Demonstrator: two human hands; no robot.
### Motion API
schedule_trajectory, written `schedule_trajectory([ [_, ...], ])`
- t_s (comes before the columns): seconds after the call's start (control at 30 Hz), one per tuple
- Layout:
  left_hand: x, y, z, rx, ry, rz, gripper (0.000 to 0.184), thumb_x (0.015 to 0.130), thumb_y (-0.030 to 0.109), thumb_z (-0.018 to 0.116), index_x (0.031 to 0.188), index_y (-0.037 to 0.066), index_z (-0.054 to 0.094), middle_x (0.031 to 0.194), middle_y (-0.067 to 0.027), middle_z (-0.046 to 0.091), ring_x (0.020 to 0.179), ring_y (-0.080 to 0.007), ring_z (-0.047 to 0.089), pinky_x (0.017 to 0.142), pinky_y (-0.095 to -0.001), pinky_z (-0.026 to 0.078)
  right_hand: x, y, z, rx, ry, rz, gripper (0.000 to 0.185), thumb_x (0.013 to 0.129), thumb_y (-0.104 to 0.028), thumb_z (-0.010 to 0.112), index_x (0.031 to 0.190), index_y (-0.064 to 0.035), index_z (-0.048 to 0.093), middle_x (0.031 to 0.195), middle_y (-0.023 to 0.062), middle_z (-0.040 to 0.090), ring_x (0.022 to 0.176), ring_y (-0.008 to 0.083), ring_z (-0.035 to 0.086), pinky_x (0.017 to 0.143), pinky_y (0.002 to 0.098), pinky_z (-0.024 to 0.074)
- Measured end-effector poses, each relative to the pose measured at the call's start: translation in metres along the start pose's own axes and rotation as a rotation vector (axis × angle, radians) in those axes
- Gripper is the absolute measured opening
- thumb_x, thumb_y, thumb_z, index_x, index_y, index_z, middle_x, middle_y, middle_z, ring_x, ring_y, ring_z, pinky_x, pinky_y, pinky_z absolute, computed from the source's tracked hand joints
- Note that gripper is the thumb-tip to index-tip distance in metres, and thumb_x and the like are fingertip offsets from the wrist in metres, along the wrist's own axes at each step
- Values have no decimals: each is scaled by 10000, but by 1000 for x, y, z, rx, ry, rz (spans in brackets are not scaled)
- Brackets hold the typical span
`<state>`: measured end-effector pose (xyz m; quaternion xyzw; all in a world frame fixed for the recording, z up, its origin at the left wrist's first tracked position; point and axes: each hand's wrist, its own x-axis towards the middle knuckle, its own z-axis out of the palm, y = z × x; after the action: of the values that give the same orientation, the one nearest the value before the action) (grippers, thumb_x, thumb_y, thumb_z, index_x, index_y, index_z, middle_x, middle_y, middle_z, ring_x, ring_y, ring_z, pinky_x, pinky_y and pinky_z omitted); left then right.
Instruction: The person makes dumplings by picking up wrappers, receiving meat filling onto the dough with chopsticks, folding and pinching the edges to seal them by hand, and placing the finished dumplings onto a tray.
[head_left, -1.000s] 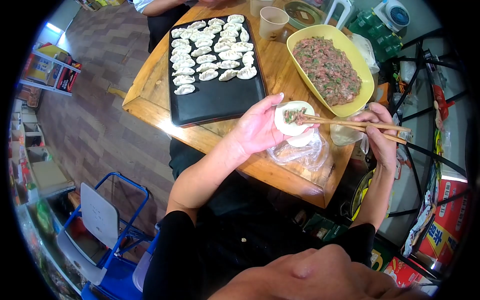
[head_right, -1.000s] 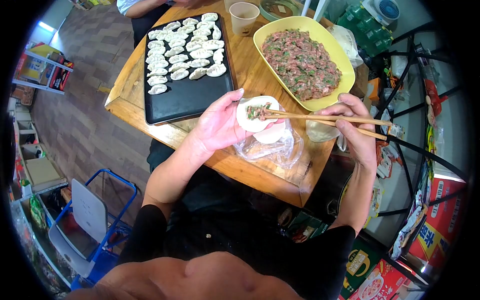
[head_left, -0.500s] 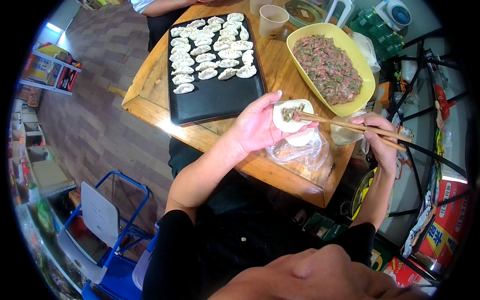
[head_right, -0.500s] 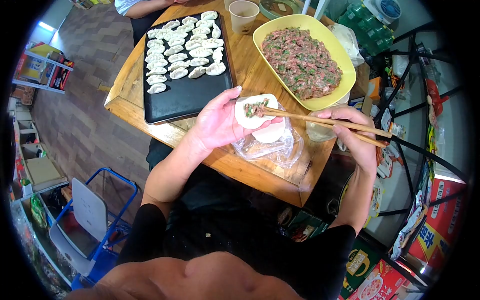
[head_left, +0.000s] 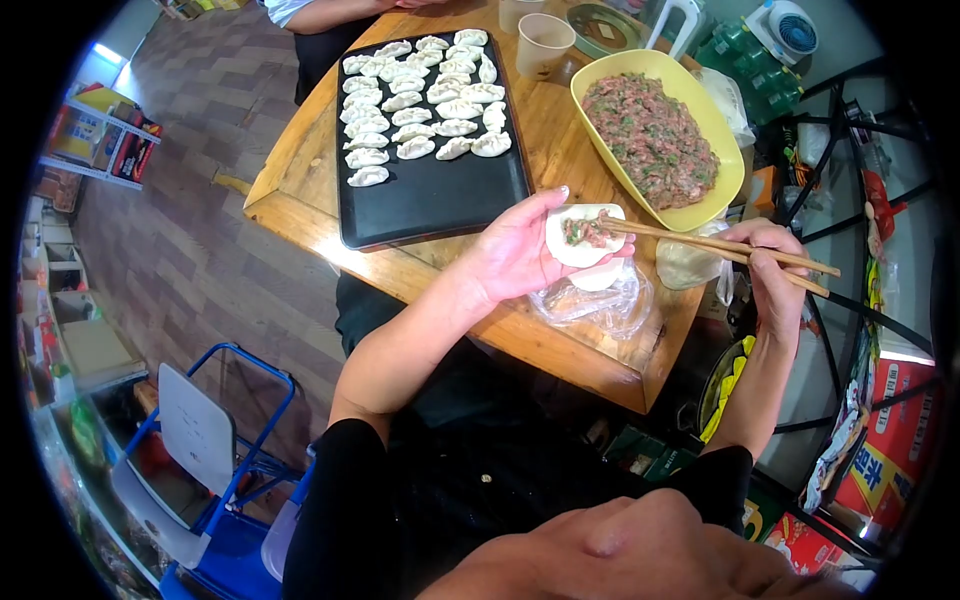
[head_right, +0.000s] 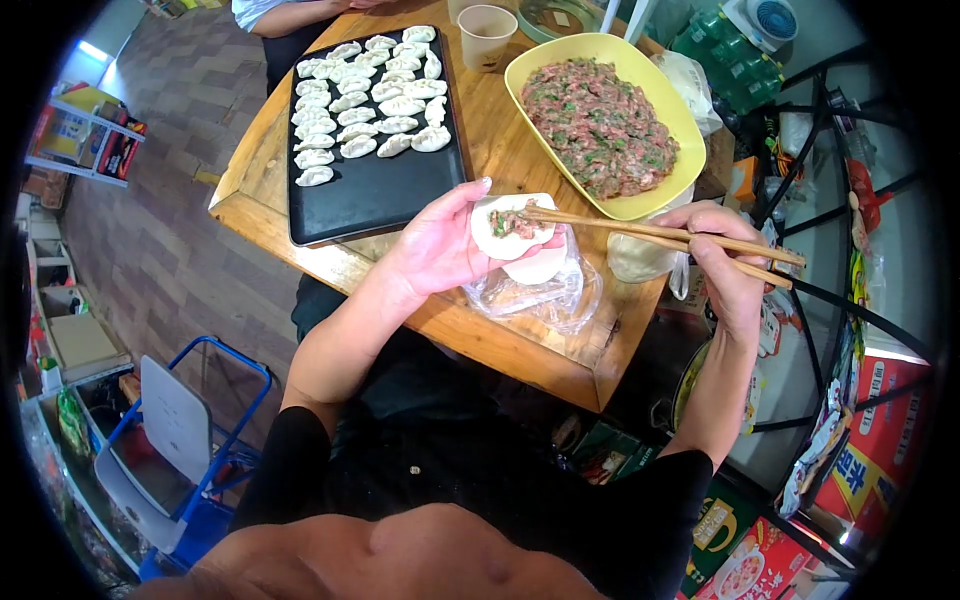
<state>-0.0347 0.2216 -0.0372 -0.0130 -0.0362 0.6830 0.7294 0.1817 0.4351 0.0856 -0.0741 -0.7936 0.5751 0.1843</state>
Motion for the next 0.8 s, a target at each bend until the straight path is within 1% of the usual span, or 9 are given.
schedule_trajectory([
  [0.13, 2, 1, -4, 18, -1, 3, 593, 1008, 308, 432, 1376, -148, 345, 1398, -338, 409, 1323, -423, 419, 1141, -491, 321, 0, 2, 2, 83, 77, -28, 187, 898, -130, 621, 1021, 11, 637, 1023, 235, 654, 983, 320, 637, 881, 425, 513],
  [0.2, 3, 2, -8, -171, -72, -31, 570, 1025, 336, 375, 1344, -136, 390, 1346, -391, 426, 1273, -508, 438, 1116, -522, 341, 0, 1, 3, 85, 117, -8, 196, 903, -144, 623, 1016, 14, 640, 1024, 233, 654, 987, 322, 633, 882, 425, 509],
  [0.23, 2, 1, -5, -171, -74, -31, 570, 1025, 336, 375, 1344, -136, 390, 1346, -391, 426, 1273, -508, 438, 1116, -522, 341, 0, 0, 5, 30, 77, -11, 197, 906, -153, 620, 1002, 18, 644, 1027, 231, 655, 985, 320, 633, 887, 428, 506],
  [0.3, 0, 0, 2, 8, -13, 23, 584, 1030, 361, 350, 1345, -129, 396, 1345, -386, 433, 1271, -504, 442, 1121, -514, 336, 1, -3, 12, -53, 21, -16, 207, 911, -175, 613, 955, 24, 651, 1035, 226, 658, 978, 311, 632, 893, 433, 501],
  [0.43, 0, -1, 4, 28, 19, 35, 584, 1030, 365, 355, 1346, -125, 401, 1354, -368, 440, 1279, -503, 434, 1120, -520, 334, -2, -8, 18, -71, -10, 11, 234, 897, -223, 630, 950, 5, 632, 1031, 241, 635, 968, 307, 607, 904, 435, 475],
  [0.57, 0, -1, 4, 38, 23, 28, 580, 1030, 361, 362, 1345, -123, 408, 1350, -338, 464, 1282, -499, 433, 1119, -528, 331, 0, -8, 17, 63, 46, -20, 223, 905, -211, 624, 947, 8, 636, 1032, 241, 636, 966, 303, 612, 900, 427, 482],
  [0.63, 1, -2, 4, 22, 29, 28, 579, 1030, 360, 363, 1345, -124, 409, 1349, -331, 470, 1282, -498, 434, 1118, -529, 332, 1, -1, 23, 102, 33, -18, 185, 916, -158, 601, 977, 5, 662, 1024, 240, 660, 967, 309, 638, 878, 412, 512],
  [0.73, 1, -3, 2, 2, 64, 38, 579, 1030, 358, 364, 1349, -123, 408, 1342, -330, 475, 1276, -489, 445, 1118, -530, 334, 4, 10, 31, 26, -6, 33, 171, 917, -134, 600, 998, 6, 655, 1033, 242, 660, 964, 312, 647, 879, 411, 513],
  [0.8, 0, -2, 1, -18, 18, 36, 577, 1028, 357, 368, 1351, -120, 409, 1344, -327, 475, 1278, -477, 449, 1116, -531, 337, 4, 15, 27, 52, -20, 16, 174, 923, -118, 592, 1014, 23, 639, 1052, 251, 655, 955, 319, 663, 855, 395, 538],
])
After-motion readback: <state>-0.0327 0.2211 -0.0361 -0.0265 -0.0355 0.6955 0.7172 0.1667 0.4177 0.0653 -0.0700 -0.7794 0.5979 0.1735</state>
